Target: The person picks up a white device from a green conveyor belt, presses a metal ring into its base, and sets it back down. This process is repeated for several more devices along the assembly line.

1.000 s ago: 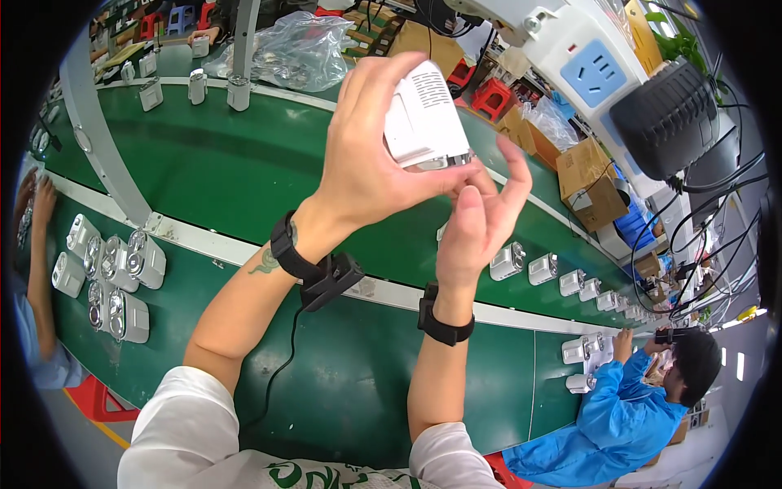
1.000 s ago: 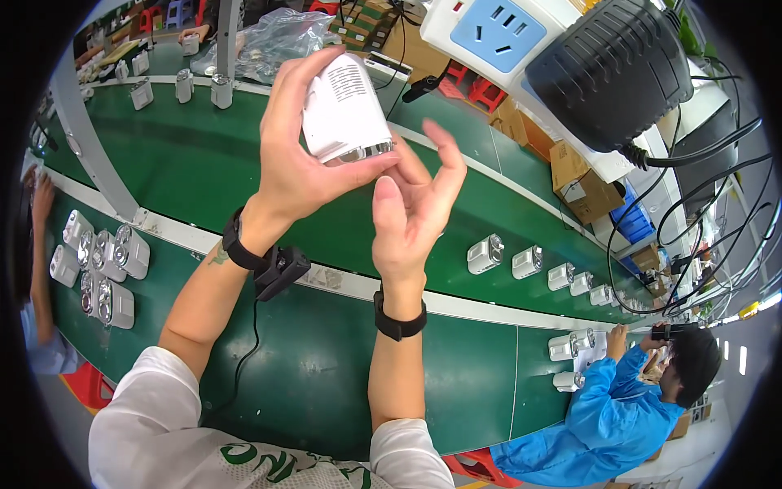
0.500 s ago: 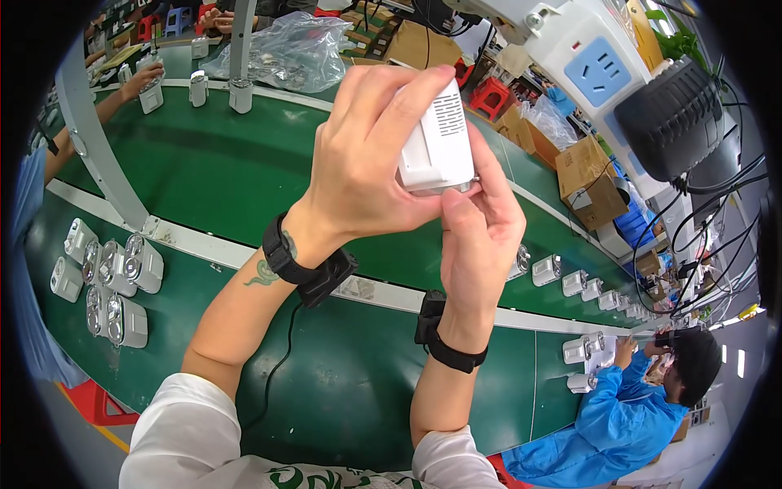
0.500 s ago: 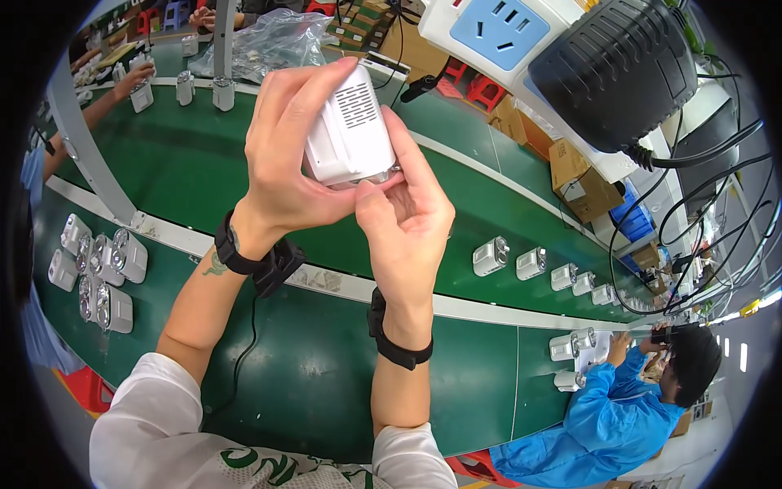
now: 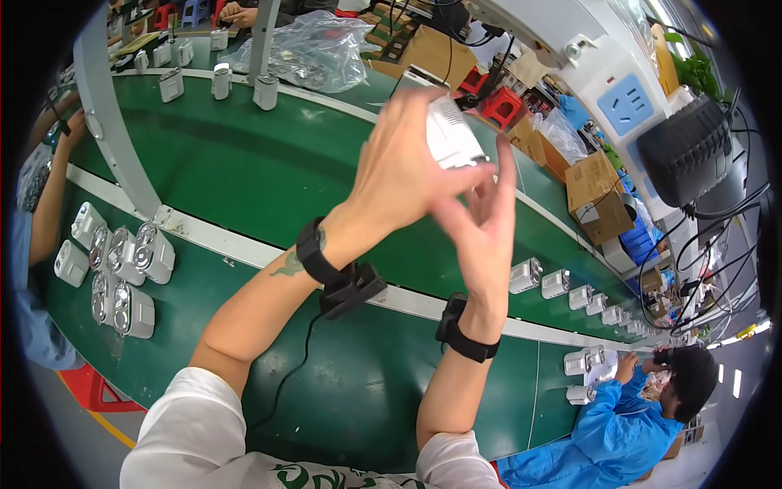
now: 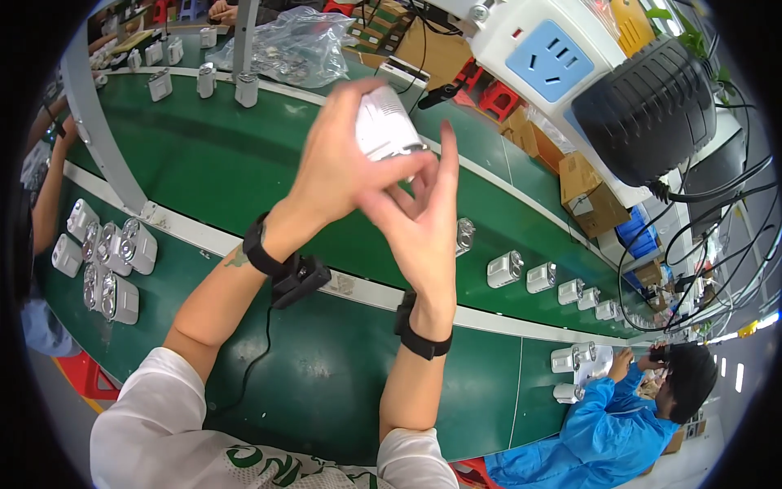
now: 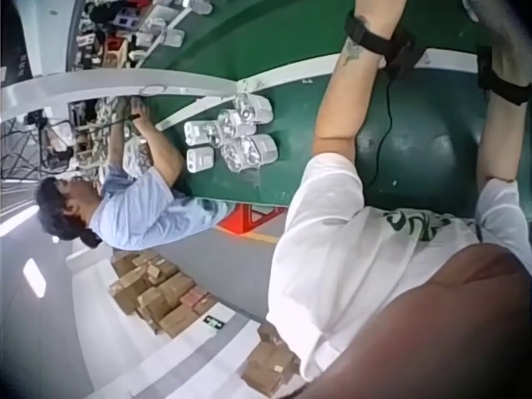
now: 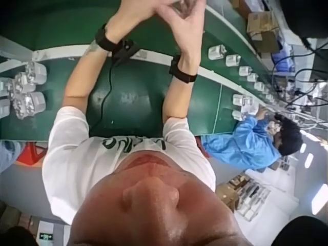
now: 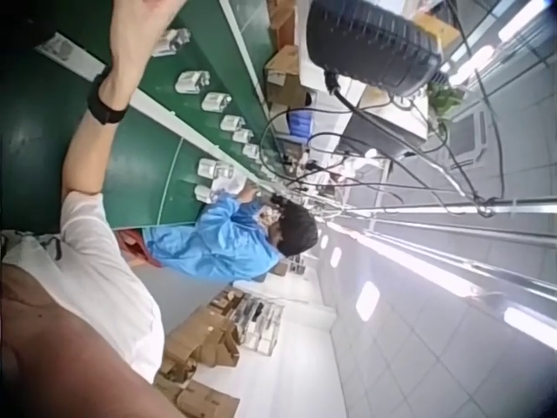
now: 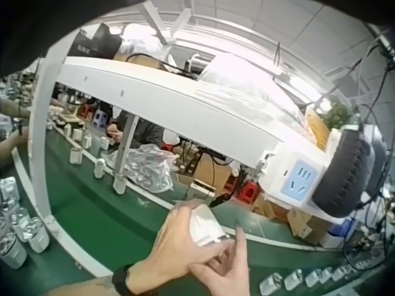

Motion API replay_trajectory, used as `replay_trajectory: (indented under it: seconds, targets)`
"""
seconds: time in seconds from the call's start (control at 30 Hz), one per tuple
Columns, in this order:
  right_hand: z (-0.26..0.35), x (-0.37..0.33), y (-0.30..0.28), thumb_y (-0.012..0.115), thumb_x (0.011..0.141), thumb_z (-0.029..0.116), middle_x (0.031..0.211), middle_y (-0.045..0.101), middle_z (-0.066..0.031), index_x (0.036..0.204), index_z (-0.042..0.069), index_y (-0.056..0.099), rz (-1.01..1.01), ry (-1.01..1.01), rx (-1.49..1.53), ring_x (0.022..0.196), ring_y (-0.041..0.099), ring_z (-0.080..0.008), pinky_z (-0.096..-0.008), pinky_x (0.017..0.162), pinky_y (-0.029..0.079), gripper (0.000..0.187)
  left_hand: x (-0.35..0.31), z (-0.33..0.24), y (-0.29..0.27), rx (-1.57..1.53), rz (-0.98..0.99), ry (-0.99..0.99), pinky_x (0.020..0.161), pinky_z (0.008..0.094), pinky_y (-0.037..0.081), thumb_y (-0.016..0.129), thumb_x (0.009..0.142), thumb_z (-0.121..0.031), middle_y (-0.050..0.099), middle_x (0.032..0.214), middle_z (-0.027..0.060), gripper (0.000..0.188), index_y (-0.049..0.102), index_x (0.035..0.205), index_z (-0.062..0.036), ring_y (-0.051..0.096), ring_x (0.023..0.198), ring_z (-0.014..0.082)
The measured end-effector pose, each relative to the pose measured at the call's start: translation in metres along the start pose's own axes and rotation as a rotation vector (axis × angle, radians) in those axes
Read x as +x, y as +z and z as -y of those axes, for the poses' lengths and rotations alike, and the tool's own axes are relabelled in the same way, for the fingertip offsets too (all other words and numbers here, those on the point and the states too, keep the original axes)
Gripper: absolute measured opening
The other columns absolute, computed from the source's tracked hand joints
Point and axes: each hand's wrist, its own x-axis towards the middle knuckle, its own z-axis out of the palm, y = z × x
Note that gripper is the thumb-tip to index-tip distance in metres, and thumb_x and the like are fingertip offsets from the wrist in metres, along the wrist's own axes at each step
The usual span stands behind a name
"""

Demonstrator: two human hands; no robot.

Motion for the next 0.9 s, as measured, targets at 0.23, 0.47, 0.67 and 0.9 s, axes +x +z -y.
replay_trajectory:
  seconds: [0.23,0.47,0.67,0.9]
  targets:
    - [-0.040,0.011,-0.032,0.071,0.080,0.013,0.097,0.067,-0.0120,0.136,-0.001,0.044,-0.004,0.109,-0.899,0.088,0.067,-0.0211,-0.0329,0.079,0.055,0.063,-0.026,0.057,0.023,-0.867,0.853,-1.045,0.090,0.0394,0.053,0.083,0.069,-0.056,0.059,0.119,0.0275,0.111,0.034,0.131,0.0214,0.061,0.113,0.0286]
    - [-0.085,0.007,-0.056,0.073,0.070,0.018,0.098,0.069,-0.0194,0.134,-0.003,0.044,0.204,0.654,-1.307,0.087,0.069,-0.0320,-0.0380,0.082,0.054,0.074,-0.027,0.299,0.017,0.675,0.264,-0.572,0.109,0.0495,0.035,0.076,0.071,-0.048,0.047,0.135,0.0348,0.103,0.034,0.140,0.0158,0.042,0.130,0.0476]
    - [-0.079,0.000,-0.088,0.079,0.069,0.023,0.112,0.066,-0.0236,0.140,-0.003,0.041,0.107,0.616,-1.199,0.101,0.067,-0.0355,-0.0392,0.090,0.052,0.084,-0.057,0.383,0.014,0.476,0.049,-0.703,0.104,0.0471,0.040,0.080,0.071,-0.027,0.049,0.130,0.0303,0.087,0.039,0.136,0.0127,0.047,0.124,0.0428]
    - [-0.052,0.007,-0.065,0.082,0.074,0.026,0.127,0.060,-0.0241,0.141,-0.001,0.043,-0.049,0.200,-1.253,0.113,0.061,-0.0383,-0.0408,0.095,0.050,0.083,-0.068,0.436,-0.007,0.194,0.053,-0.659,0.096,0.0438,0.048,0.076,0.078,-0.024,0.057,0.123,0.0239,0.073,0.044,0.137,0.0037,0.059,0.110,0.0340]
